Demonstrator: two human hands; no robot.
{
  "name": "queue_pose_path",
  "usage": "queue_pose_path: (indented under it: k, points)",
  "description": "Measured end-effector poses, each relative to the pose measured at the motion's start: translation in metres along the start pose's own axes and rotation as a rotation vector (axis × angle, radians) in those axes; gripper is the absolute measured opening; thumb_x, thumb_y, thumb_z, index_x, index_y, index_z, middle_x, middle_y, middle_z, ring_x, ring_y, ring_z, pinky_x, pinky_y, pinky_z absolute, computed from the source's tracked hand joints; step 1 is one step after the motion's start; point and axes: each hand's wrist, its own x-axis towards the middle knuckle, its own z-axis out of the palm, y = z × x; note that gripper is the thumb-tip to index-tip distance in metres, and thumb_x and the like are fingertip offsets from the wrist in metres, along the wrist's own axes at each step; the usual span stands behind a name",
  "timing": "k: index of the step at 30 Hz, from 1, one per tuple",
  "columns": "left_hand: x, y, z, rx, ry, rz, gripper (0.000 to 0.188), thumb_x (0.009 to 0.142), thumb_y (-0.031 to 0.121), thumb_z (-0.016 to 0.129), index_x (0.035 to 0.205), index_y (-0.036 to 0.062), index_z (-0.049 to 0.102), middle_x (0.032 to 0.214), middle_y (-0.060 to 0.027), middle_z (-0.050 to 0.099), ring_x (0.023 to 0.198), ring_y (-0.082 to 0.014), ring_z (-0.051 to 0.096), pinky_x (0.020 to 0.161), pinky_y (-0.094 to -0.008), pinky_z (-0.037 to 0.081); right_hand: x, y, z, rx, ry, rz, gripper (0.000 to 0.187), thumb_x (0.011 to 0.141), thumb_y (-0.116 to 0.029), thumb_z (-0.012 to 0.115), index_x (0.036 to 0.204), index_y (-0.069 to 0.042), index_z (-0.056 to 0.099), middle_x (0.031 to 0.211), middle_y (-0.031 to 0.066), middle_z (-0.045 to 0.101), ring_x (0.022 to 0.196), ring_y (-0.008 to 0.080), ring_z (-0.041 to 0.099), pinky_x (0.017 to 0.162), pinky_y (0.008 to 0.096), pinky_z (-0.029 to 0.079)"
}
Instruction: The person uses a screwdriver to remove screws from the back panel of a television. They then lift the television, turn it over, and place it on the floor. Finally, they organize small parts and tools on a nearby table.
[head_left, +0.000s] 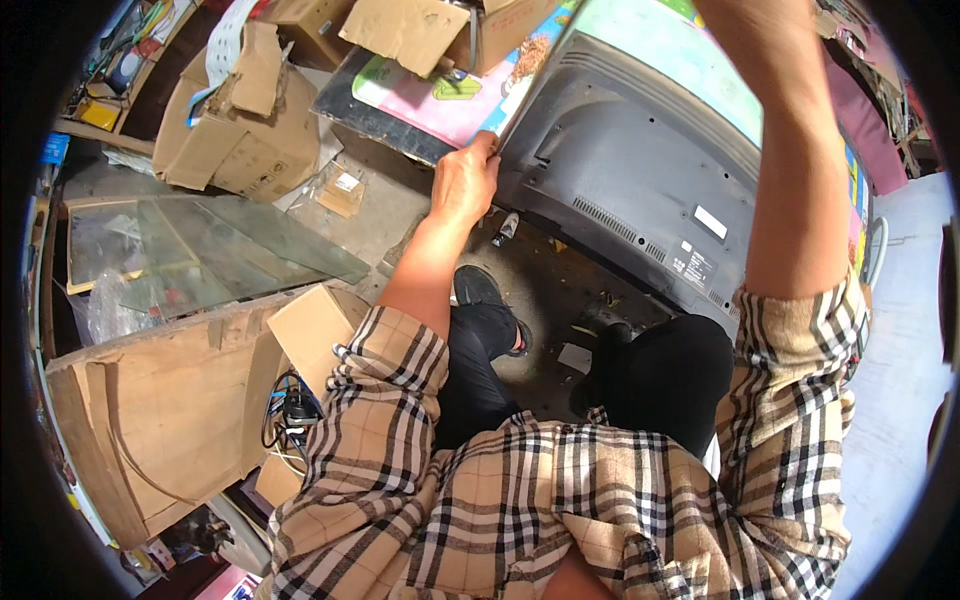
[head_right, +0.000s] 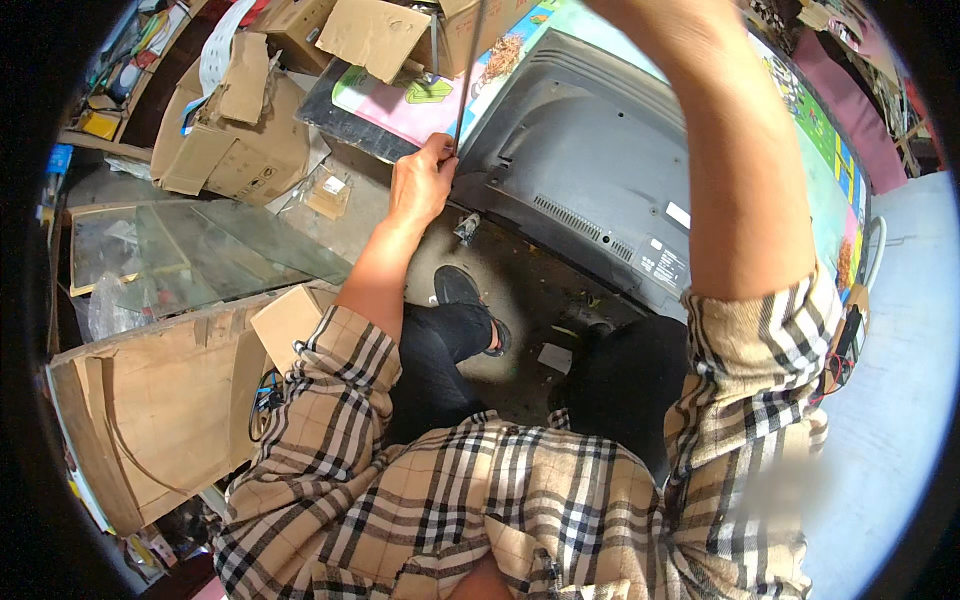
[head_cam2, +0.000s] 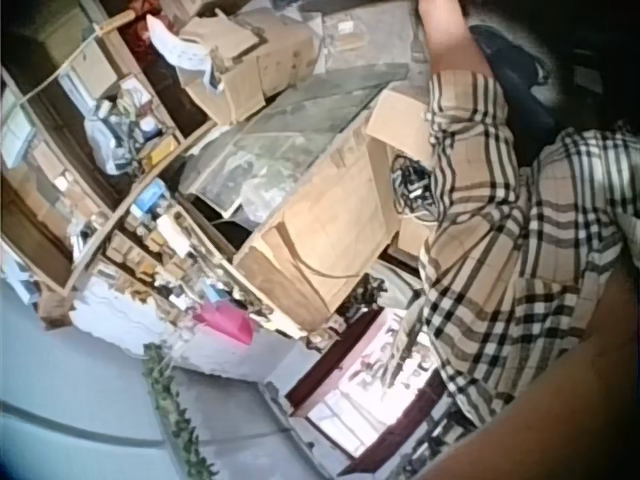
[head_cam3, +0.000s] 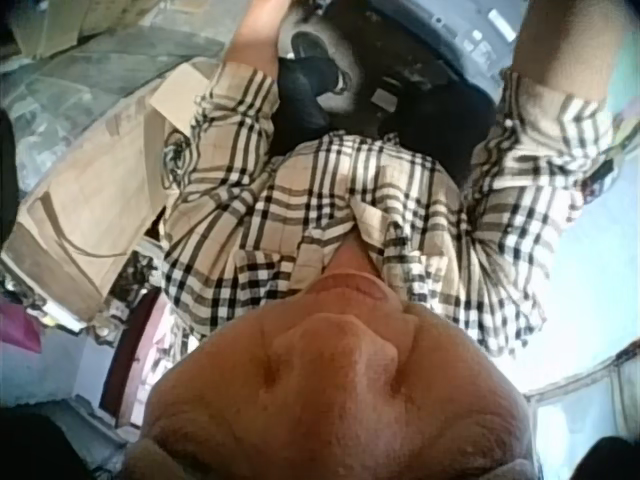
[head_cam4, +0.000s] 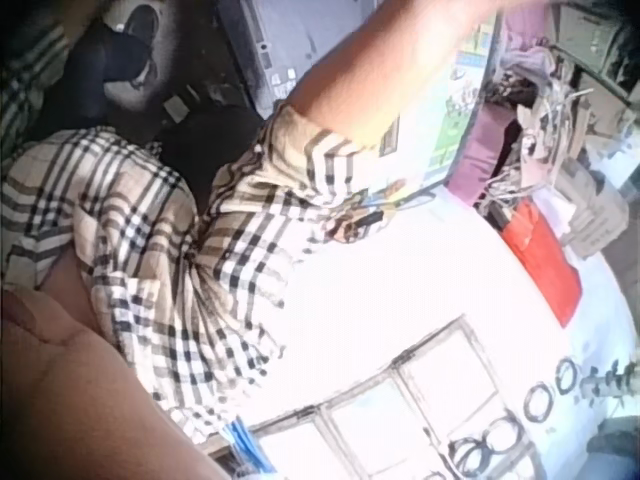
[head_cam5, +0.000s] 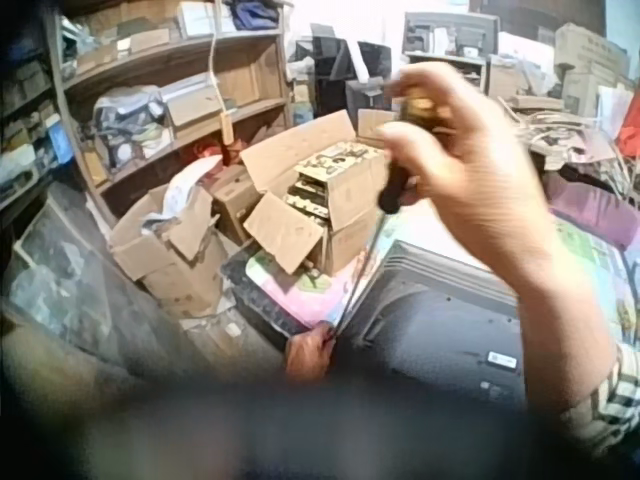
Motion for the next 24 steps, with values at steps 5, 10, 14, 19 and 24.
queue_pose_path:
  k: [5,10,14,19,24]
  points:
    - [0.006,-0.016,0.000,-0.155,-0.151,-0.225,0.023,0.081,0.001,0.061,0.104,0.0012,0.060,0.091,-0.0172,0.071,0.086,-0.0292,0.070,0.075,-0.0368,0.053,0.016,0.002,0.035,-0.136,-0.073,-0.073,0.024,0.089,-0.008,0.065,0.109,-0.002,0.053,0.088,0.0201,0.067,0.080,0.0280,0.068,0.071,0.0355,0.054]
    - [-0.006,-0.042,0.007,-0.223,-0.303,-0.318,0.021,0.080,-0.005,0.054,0.100,-0.0009,0.059,0.086,-0.0135,0.070,0.081,-0.0217,0.070,0.074,-0.0327,0.053,-0.002,0.021,0.063,-0.007,-0.104,-0.176,0.028,0.088,-0.006,0.065,0.112,-0.001,0.052,0.093,0.0235,0.066,0.090,0.0366,0.066,0.076,0.0398,0.053]
    - [-0.010,-0.061,0.024,-0.168,-0.341,-0.319,0.022,0.080,-0.008,0.052,0.099,-0.0009,0.059,0.087,-0.0130,0.070,0.085,-0.0209,0.068,0.075,-0.0318,0.053,-0.010,0.020,0.074,-0.016,-0.130,-0.222,0.030,0.086,-0.004,0.065,0.112,-0.001,0.052,0.097,0.0238,0.064,0.092,0.0394,0.064,0.078,0.0415,0.052]
    - [-0.010,-0.072,0.033,-0.190,-0.342,-0.360,0.021,0.080,-0.006,0.054,0.099,-0.0012,0.061,0.089,-0.0136,0.071,0.088,-0.0229,0.069,0.078,-0.0325,0.053,-0.012,0.014,0.079,-0.009,-0.172,-0.259,0.032,0.084,-0.003,0.065,0.112,-0.001,0.052,0.100,0.0231,0.062,0.092,0.0400,0.063,0.078,0.0427,0.051]
    - [-0.005,-0.067,0.034,-0.028,-0.396,-0.313,0.022,0.081,-0.002,0.055,0.100,0.0002,0.064,0.092,-0.0145,0.071,0.091,-0.0250,0.069,0.081,-0.0340,0.053,-0.013,0.020,0.084,-0.025,-0.204,-0.278,0.033,0.082,-0.002,0.065,0.113,-0.001,0.052,0.099,0.0225,0.062,0.093,0.0405,0.062,0.079,0.0439,0.051]
